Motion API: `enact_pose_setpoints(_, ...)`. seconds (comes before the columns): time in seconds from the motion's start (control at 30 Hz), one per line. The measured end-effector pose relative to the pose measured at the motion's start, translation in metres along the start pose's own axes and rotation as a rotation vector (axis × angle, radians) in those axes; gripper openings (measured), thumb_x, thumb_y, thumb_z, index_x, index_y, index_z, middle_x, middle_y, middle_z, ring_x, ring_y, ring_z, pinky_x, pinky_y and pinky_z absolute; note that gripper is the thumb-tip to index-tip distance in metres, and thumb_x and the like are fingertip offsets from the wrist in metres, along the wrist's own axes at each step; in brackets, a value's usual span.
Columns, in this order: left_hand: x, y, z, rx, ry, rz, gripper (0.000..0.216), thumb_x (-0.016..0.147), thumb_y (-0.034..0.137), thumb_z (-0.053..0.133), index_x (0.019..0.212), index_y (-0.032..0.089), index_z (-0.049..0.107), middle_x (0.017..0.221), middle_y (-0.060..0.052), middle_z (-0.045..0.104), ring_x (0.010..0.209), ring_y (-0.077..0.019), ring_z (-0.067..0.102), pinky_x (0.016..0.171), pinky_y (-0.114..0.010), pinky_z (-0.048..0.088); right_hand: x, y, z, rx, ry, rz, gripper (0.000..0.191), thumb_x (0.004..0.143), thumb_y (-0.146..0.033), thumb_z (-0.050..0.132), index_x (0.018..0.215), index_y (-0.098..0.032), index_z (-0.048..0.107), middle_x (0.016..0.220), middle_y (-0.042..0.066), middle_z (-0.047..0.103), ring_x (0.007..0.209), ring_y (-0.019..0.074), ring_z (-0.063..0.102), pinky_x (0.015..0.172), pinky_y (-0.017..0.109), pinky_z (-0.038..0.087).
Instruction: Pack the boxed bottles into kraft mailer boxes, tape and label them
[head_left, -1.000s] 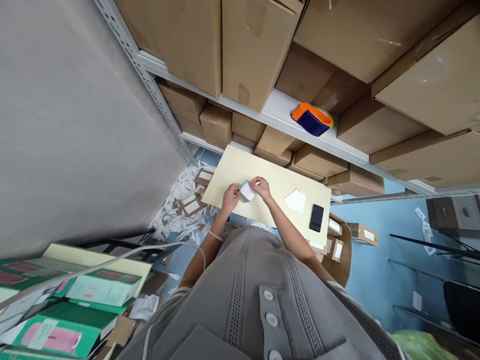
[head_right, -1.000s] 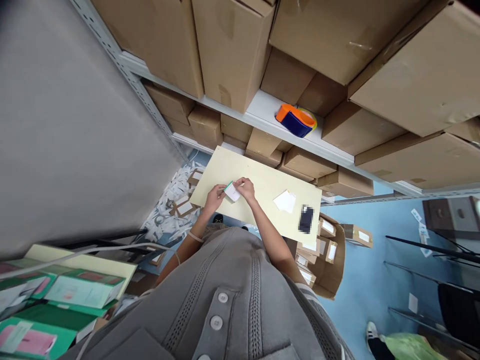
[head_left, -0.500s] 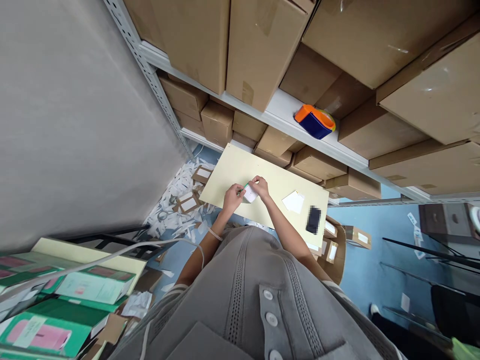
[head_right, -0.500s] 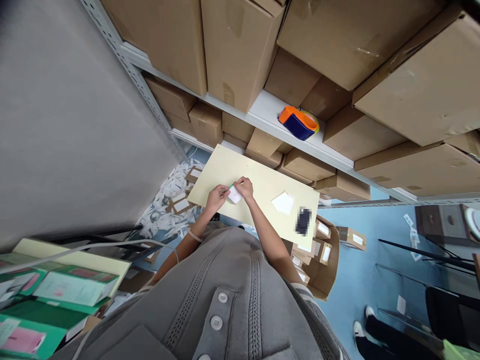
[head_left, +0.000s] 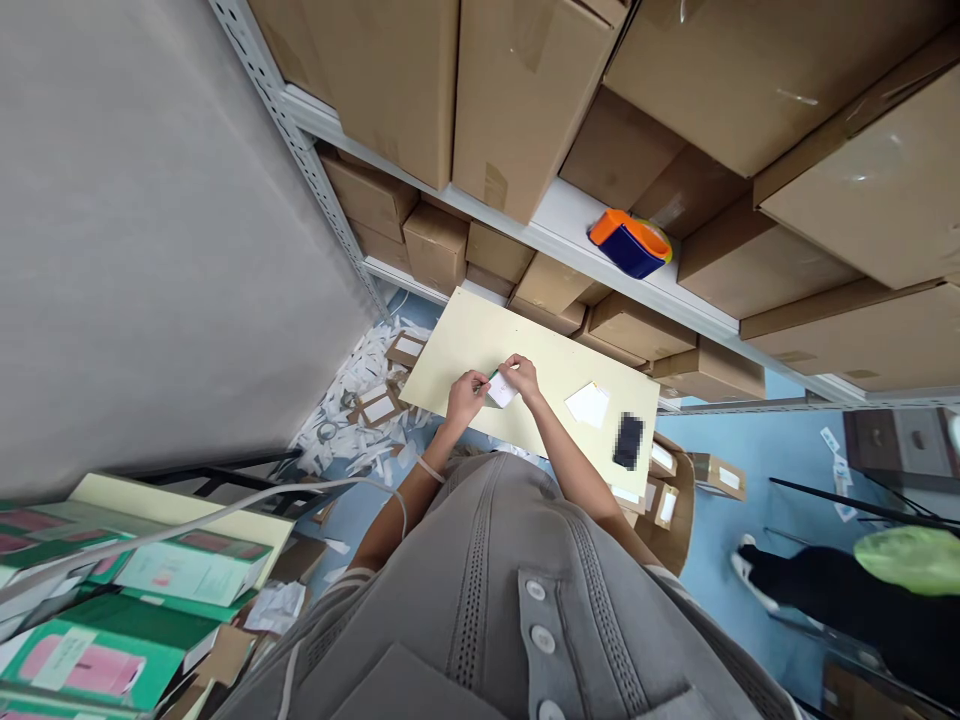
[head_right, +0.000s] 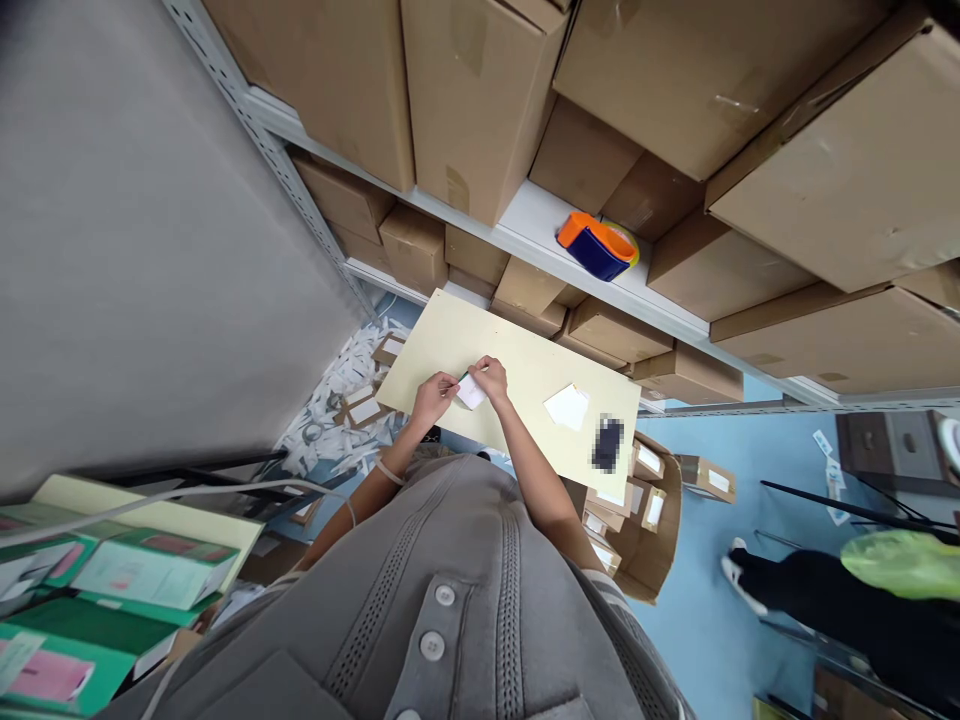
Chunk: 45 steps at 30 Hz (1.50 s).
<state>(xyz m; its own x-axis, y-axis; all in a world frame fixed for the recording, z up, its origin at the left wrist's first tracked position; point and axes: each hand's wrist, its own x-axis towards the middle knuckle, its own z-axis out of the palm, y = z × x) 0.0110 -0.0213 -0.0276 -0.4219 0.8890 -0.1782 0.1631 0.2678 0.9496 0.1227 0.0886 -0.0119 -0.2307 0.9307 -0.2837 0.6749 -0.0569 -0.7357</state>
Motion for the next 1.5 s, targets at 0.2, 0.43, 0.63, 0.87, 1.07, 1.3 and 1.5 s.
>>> enact_pose_setpoints(0.2, 0.004, -0.002, 0.000, -0.079, 0.054, -0.051, 0.013, 0.075, 0.011, 0.063, 0.084, 0.019, 0.058, 0.091, -0.006, 0.072, 0.089, -0.0191, 0.071, 0.083, -0.034, 0.056, 0.000, 0.003, -0.002, 0.102, -0.027, 0.026, 0.021, 0.063, -0.041, 0.063, 0.065, -0.023, 0.051, 0.072, -0.004, 0.059, 0.068, 0.0140, 0.056, 0.068, 0.026, 0.046)
enact_pose_setpoints(0.43, 0.010, -0.004, -0.004, -0.018, 0.033, -0.034, 0.016, 0.079, 0.013, 0.062, 0.093, 0.018, 0.066, 0.095, -0.007, 0.074, 0.088, -0.0196, 0.071, 0.087, -0.035, 0.055, -0.002, 0.011, 0.004, 0.131, -0.027, 0.049, 0.030, 0.068, -0.050, 0.065, 0.071, -0.023, 0.052, 0.077, -0.003, 0.061, 0.075, 0.0141, 0.058, 0.073, 0.026, 0.046)
enact_pose_setpoints(0.63, 0.012, -0.007, -0.008, 0.067, -0.005, -0.027, 0.030, 0.084, 0.014, 0.057, 0.110, 0.018, 0.071, 0.107, -0.008, 0.071, 0.092, -0.0176, 0.069, 0.093, -0.032, 0.053, -0.017, 0.021, -0.002, 0.153, -0.006, 0.165, 0.034, 0.082, -0.055, 0.055, 0.085, -0.021, 0.056, 0.091, 0.004, 0.065, 0.084, 0.0166, 0.060, 0.076, 0.028, 0.049)
enact_pose_setpoints(0.87, 0.012, -0.014, -0.002, 0.139, -0.144, 0.012, 0.044, 0.093, 0.023, 0.043, 0.134, 0.019, 0.058, 0.133, -0.009, 0.062, 0.124, -0.0200, 0.056, 0.108, -0.033, 0.041, -0.060, 0.040, 0.000, 0.675, -0.337, 0.574, 0.060, 0.084, -0.066, 0.054, 0.121, -0.020, 0.052, 0.111, 0.013, 0.061, 0.082, 0.0208, 0.067, 0.075, 0.036, 0.056)
enact_pose_setpoints(1.07, 0.018, -0.019, -0.004, 0.041, -0.284, 0.002, 0.052, 0.096, 0.030, 0.035, 0.145, 0.019, 0.045, 0.150, -0.004, 0.046, 0.138, -0.0188, 0.044, 0.116, -0.033, 0.032, -0.062, 0.031, 0.027, 0.954, -0.259, 0.504, 0.043, 0.090, -0.051, 0.057, 0.118, -0.019, 0.055, 0.113, 0.011, 0.065, 0.094, 0.0190, 0.067, 0.090, 0.034, 0.054)
enact_pose_setpoints(1.3, 0.048, -0.017, -0.020, 0.050, -0.231, 0.050, 0.053, 0.094, 0.028, 0.040, 0.146, 0.017, 0.045, 0.150, -0.006, 0.046, 0.137, -0.0211, 0.045, 0.117, -0.036, 0.031, -0.024, 0.015, 0.041, 0.894, -0.160, 0.355, 0.046, 0.084, -0.054, 0.061, 0.118, -0.023, 0.059, 0.124, 0.006, 0.065, 0.109, 0.0190, 0.061, 0.098, 0.033, 0.049)
enact_pose_setpoints(1.5, 0.090, -0.007, -0.027, 0.045, -0.079, 0.033, 0.052, 0.094, 0.024, 0.043, 0.145, 0.015, 0.046, 0.145, -0.011, 0.052, 0.131, -0.0237, 0.052, 0.113, -0.037, 0.037, 0.029, -0.016, 0.053, 0.848, -0.145, 0.278, 0.050, 0.083, -0.055, 0.058, 0.122, -0.024, 0.060, 0.128, 0.005, 0.063, 0.114, 0.0200, 0.059, 0.098, 0.034, 0.049)
